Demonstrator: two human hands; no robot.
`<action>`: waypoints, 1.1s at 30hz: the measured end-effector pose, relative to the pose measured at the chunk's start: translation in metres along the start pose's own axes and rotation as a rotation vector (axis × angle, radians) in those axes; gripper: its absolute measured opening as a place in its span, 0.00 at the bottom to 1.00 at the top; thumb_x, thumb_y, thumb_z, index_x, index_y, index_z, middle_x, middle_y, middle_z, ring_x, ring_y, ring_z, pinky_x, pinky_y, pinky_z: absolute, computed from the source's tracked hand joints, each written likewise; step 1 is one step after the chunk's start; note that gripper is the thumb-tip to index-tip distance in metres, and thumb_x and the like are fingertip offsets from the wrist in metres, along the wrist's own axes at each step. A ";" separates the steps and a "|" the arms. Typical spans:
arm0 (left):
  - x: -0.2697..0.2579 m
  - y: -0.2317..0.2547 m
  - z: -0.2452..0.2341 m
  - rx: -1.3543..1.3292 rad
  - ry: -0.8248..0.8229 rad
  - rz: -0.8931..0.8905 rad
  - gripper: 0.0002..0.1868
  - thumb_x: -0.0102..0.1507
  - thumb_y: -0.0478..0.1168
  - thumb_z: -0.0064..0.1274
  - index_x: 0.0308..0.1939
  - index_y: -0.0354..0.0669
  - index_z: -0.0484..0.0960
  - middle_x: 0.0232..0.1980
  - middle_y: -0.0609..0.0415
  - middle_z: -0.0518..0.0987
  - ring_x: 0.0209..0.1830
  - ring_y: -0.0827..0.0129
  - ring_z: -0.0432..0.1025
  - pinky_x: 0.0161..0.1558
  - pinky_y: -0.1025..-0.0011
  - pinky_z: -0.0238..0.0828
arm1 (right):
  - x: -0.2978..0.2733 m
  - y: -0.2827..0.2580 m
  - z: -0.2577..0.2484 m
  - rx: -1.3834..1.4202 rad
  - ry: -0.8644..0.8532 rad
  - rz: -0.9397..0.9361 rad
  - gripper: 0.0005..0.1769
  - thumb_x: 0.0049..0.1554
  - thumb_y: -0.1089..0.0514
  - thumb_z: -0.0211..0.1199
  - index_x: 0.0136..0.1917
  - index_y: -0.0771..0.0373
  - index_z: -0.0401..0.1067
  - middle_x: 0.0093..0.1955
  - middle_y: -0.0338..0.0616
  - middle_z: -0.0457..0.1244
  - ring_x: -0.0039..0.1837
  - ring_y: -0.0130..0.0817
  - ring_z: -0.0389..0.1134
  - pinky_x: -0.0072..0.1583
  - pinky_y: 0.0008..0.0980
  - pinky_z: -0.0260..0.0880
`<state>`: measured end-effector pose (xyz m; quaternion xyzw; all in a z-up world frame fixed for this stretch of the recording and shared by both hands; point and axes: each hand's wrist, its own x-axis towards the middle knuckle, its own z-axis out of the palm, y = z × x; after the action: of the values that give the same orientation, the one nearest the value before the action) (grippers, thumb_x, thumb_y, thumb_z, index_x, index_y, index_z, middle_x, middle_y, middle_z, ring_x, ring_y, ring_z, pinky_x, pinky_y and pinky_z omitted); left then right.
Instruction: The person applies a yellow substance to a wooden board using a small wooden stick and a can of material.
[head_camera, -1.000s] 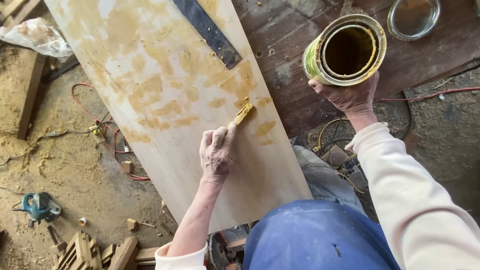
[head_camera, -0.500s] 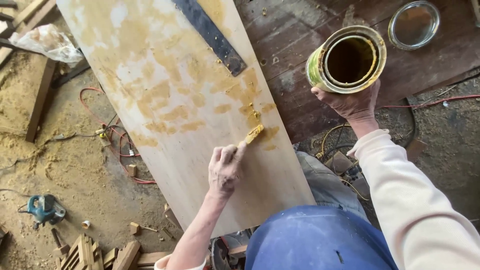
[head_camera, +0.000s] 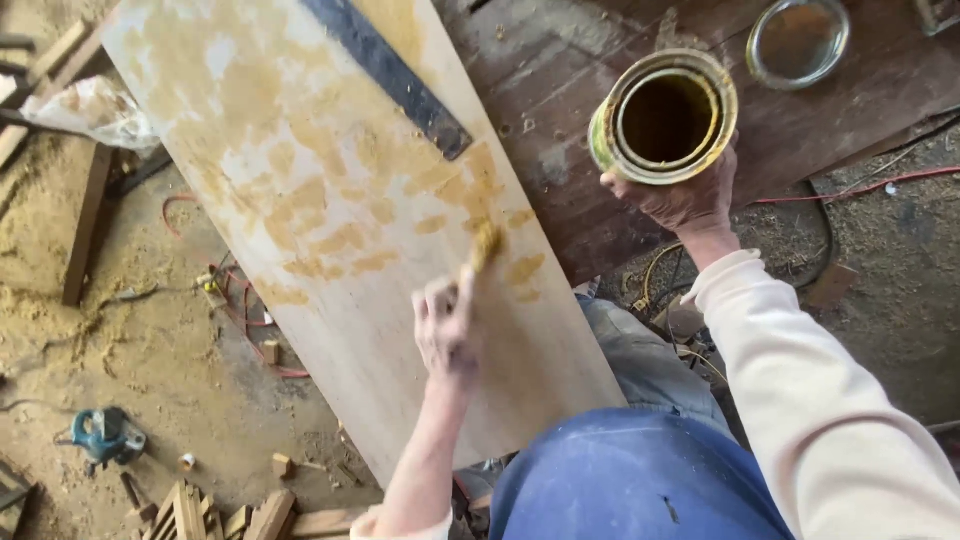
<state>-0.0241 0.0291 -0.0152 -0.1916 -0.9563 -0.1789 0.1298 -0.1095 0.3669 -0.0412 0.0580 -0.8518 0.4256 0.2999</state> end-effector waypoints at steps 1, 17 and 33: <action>0.016 -0.009 0.010 0.028 0.061 0.017 0.26 0.59 0.24 0.45 0.58 0.47 0.82 0.41 0.54 0.66 0.37 0.60 0.65 0.42 0.67 0.69 | 0.001 -0.003 0.000 -0.049 -0.005 -0.026 0.47 0.40 0.54 0.90 0.61 0.85 0.70 0.58 0.78 0.65 0.59 0.73 0.70 0.60 0.65 0.70; 0.038 -0.004 0.001 0.012 0.142 -0.126 0.18 0.65 0.29 0.46 0.55 0.47 0.85 0.40 0.54 0.68 0.35 0.58 0.66 0.41 0.66 0.69 | 0.014 -0.015 -0.002 -0.071 0.036 -0.046 0.42 0.37 0.57 0.87 0.57 0.84 0.72 0.53 0.75 0.68 0.56 0.73 0.71 0.57 0.63 0.71; 0.032 0.005 0.015 -0.055 0.085 -0.153 0.18 0.65 0.31 0.48 0.56 0.50 0.84 0.40 0.54 0.68 0.37 0.59 0.67 0.43 0.67 0.69 | 0.006 -0.002 0.004 -0.190 0.068 -0.093 0.46 0.38 0.46 0.86 0.57 0.81 0.72 0.54 0.71 0.68 0.55 0.69 0.72 0.57 0.60 0.72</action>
<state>-0.0533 0.0494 -0.0176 -0.1137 -0.9565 -0.2224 0.1508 -0.1157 0.3634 -0.0381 0.0545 -0.8740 0.3304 0.3521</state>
